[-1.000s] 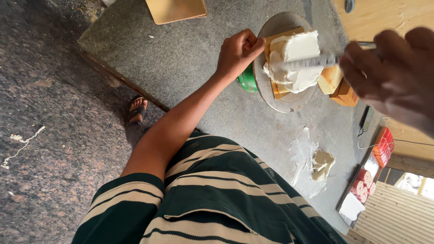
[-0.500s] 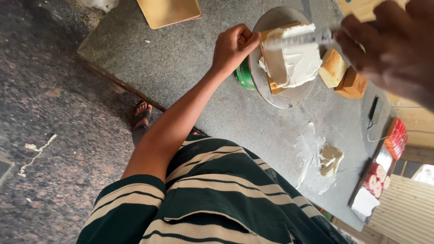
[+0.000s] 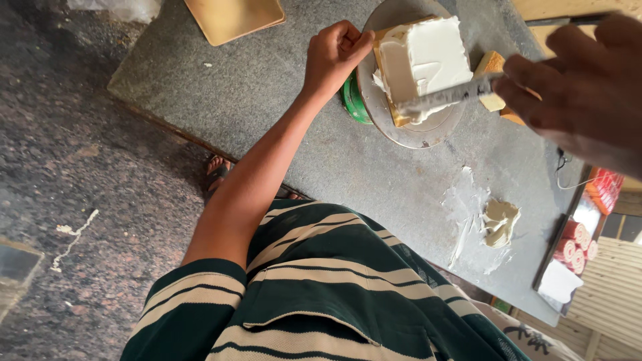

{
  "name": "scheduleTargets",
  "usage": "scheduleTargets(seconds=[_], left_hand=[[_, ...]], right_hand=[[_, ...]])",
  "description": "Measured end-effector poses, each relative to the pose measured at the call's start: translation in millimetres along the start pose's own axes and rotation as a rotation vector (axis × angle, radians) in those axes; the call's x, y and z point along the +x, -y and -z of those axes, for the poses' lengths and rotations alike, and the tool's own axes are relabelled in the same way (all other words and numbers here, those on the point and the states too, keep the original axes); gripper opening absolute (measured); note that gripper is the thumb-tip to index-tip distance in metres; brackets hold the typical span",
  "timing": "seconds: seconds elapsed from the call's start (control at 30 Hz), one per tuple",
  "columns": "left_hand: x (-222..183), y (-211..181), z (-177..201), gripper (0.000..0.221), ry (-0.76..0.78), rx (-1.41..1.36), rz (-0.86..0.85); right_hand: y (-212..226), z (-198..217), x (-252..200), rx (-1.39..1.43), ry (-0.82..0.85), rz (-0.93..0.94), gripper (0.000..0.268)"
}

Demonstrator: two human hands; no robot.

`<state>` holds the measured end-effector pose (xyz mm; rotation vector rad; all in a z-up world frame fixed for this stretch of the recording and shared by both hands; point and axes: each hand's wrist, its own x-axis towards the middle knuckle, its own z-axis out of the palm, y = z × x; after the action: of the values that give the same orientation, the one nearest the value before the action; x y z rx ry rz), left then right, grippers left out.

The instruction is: The person places a layer of sponge cake on a rotating stand, applies white frosting with a palette knife, and then carefully spreads and smooths the frosting over the top and sides of the cake.

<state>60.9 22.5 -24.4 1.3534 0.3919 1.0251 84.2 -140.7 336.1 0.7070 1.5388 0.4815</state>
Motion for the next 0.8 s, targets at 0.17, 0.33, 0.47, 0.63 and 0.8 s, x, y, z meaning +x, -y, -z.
scheduleTargets(seconds=[0.17,0.33,0.47,0.63,0.8], left_hand=[[-4.9,6.2,1.5,0.031,0.039,0.019,-0.104],[-33.2,-13.9,8.5,0.031,0.089,-0.041,-0.004],[-67.7,-31.9,9.8,0.031,0.169,-0.070,0.115],[-95.4,-38.3,-0.6,0.037,0.291,0.055,0.212],[-111.6,-31.0,-10.3,0.039,0.445,-0.069,0.356]], right_hand=[[12.0,-12.3,2.2,-0.180,-0.255,-0.251,0.048],[50.9,-53.5,-18.2,0.684,-0.567,-0.659,0.029],[172.3,-71.5,-48.9,1.026,-0.557,-1.266,0.031],[418.4,-138.0,-56.2,1.292,0.321,-1.806,0.025],[608.8,-60.7,21.2,1.539,0.536,-2.112,0.051]])
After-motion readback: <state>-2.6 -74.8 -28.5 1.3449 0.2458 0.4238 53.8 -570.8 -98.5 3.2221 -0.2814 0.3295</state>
